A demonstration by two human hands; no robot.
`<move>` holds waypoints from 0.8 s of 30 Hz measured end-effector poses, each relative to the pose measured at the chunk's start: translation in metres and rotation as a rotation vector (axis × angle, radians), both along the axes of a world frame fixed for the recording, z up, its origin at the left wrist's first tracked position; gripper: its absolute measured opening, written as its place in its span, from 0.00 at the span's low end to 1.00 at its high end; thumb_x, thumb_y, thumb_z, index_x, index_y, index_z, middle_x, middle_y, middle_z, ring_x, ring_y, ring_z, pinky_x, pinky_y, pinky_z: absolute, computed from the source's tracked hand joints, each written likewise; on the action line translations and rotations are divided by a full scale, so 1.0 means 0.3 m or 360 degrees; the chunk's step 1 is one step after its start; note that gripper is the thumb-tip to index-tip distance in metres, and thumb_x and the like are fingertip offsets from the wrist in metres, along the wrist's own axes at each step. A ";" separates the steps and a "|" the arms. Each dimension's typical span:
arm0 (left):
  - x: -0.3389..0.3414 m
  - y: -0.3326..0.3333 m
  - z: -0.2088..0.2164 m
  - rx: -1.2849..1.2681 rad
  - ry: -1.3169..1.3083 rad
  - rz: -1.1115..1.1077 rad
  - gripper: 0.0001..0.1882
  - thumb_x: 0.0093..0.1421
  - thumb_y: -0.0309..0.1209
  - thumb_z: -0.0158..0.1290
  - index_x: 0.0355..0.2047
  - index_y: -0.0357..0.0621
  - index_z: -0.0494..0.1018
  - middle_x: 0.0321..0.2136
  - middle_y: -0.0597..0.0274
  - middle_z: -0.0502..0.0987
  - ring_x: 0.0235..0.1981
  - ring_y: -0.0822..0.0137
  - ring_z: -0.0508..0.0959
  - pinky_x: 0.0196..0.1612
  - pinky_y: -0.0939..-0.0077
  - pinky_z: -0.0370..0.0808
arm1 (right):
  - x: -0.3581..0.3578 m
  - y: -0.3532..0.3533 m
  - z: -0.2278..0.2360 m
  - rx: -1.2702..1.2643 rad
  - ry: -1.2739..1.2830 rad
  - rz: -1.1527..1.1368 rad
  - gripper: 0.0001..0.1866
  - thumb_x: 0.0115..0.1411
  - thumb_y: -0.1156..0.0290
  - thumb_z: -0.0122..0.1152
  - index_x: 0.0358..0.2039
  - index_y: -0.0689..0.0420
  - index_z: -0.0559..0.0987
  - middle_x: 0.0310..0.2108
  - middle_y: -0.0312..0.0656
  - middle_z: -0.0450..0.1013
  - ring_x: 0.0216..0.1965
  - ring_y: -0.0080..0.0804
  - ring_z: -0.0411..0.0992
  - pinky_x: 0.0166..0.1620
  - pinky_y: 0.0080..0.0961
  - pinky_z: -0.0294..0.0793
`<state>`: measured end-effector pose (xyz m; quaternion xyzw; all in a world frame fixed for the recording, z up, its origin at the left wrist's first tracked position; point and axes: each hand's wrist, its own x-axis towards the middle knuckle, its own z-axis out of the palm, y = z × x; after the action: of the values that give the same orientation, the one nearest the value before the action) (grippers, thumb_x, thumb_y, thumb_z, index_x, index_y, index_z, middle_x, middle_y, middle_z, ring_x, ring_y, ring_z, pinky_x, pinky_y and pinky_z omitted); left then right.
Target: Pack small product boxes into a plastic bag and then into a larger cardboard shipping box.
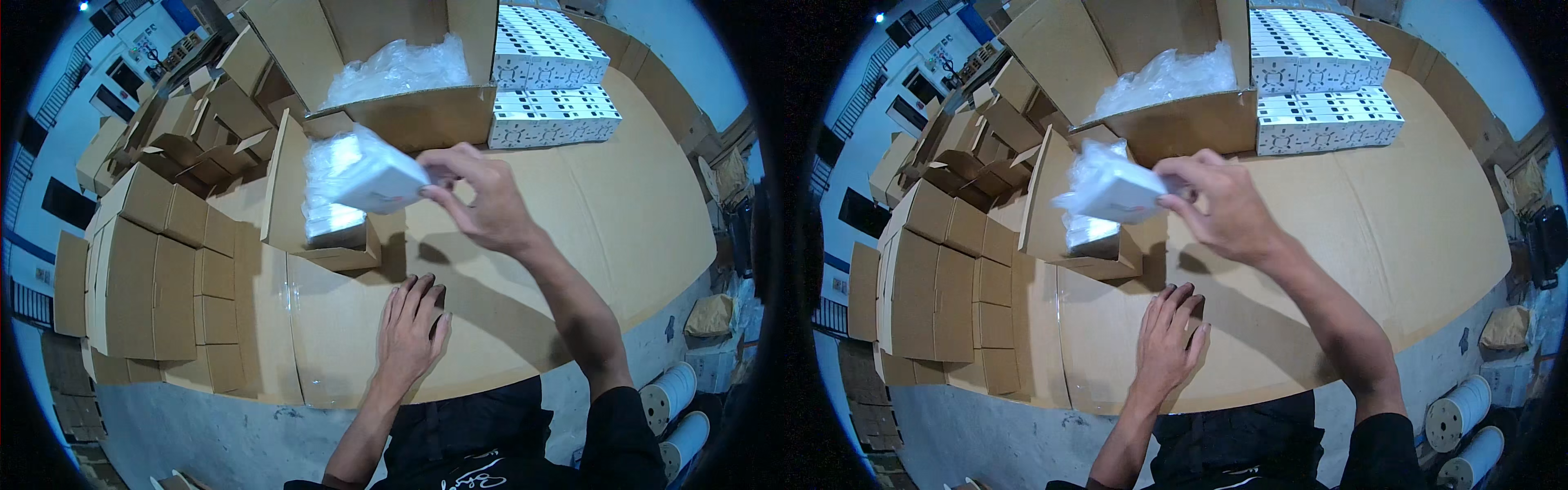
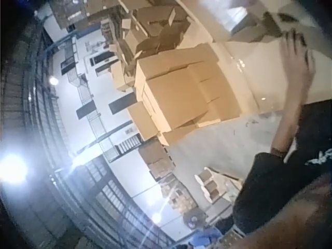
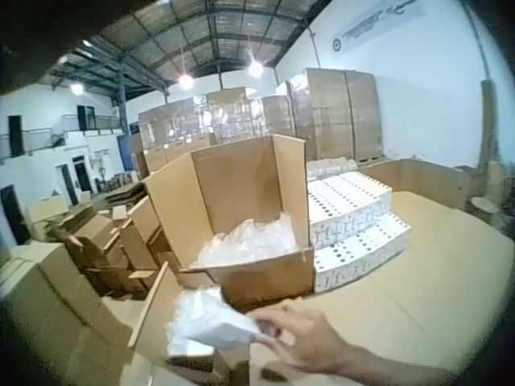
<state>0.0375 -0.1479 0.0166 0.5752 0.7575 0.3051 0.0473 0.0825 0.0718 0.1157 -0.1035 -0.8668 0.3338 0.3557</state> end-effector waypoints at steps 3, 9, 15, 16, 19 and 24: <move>-0.005 0.010 -0.014 0.0070 -0.0021 -0.0008 0.24 0.58 0.29 0.62 0.55 0.41 0.74 0.58 0.51 0.72 0.62 0.47 0.69 0.66 0.52 0.66 | -0.080 -0.045 -0.038 -0.0133 0.0174 0.0178 0.13 0.59 0.75 0.69 0.45 0.61 0.81 0.36 0.48 0.80 0.36 0.39 0.76 0.39 0.33 0.78; -0.009 0.013 -0.018 0.0119 -0.0026 -0.0001 0.24 0.57 0.28 0.62 0.54 0.41 0.74 0.58 0.52 0.72 0.62 0.47 0.69 0.66 0.52 0.66 | -0.147 -0.088 -0.069 -0.0111 0.0074 0.0297 0.16 0.58 0.78 0.70 0.47 0.63 0.81 0.37 0.47 0.79 0.34 0.36 0.77 0.38 0.32 0.78; -0.011 0.008 -0.029 0.0047 -0.0026 0.0032 0.23 0.59 0.31 0.61 0.55 0.41 0.73 0.59 0.53 0.71 0.64 0.49 0.68 0.67 0.50 0.64 | -0.186 -0.095 -0.043 0.0381 -0.0062 0.0395 0.14 0.61 0.75 0.66 0.47 0.63 0.79 0.38 0.47 0.78 0.42 0.41 0.74 0.43 0.34 0.78; -0.009 0.010 -0.029 0.0052 -0.0026 0.0022 0.23 0.59 0.31 0.61 0.55 0.41 0.73 0.59 0.53 0.71 0.64 0.49 0.68 0.67 0.50 0.64 | -0.194 -0.105 -0.034 0.0523 -0.0159 0.0384 0.12 0.61 0.75 0.64 0.45 0.64 0.79 0.39 0.48 0.78 0.44 0.42 0.73 0.45 0.35 0.78; -0.005 0.012 -0.029 -0.0040 -0.0043 0.0035 0.23 0.59 0.32 0.60 0.55 0.41 0.74 0.59 0.53 0.71 0.65 0.50 0.68 0.67 0.50 0.64 | -0.221 -0.146 0.006 0.0733 -0.0329 0.0335 0.09 0.60 0.77 0.61 0.41 0.66 0.78 0.39 0.50 0.78 0.45 0.45 0.74 0.47 0.38 0.78; -0.008 0.007 -0.031 0.0006 -0.0075 0.0044 0.22 0.60 0.32 0.59 0.55 0.41 0.74 0.59 0.53 0.71 0.65 0.50 0.67 0.68 0.50 0.63 | -0.262 -0.175 0.071 0.0795 -0.0684 0.0374 0.10 0.56 0.81 0.59 0.39 0.69 0.78 0.37 0.53 0.79 0.43 0.50 0.77 0.49 0.42 0.79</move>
<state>0.0350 -0.1459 0.0072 0.5573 0.7636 0.3205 0.0599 0.0038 0.0192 0.1370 0.0192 -0.9828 0.1207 0.1386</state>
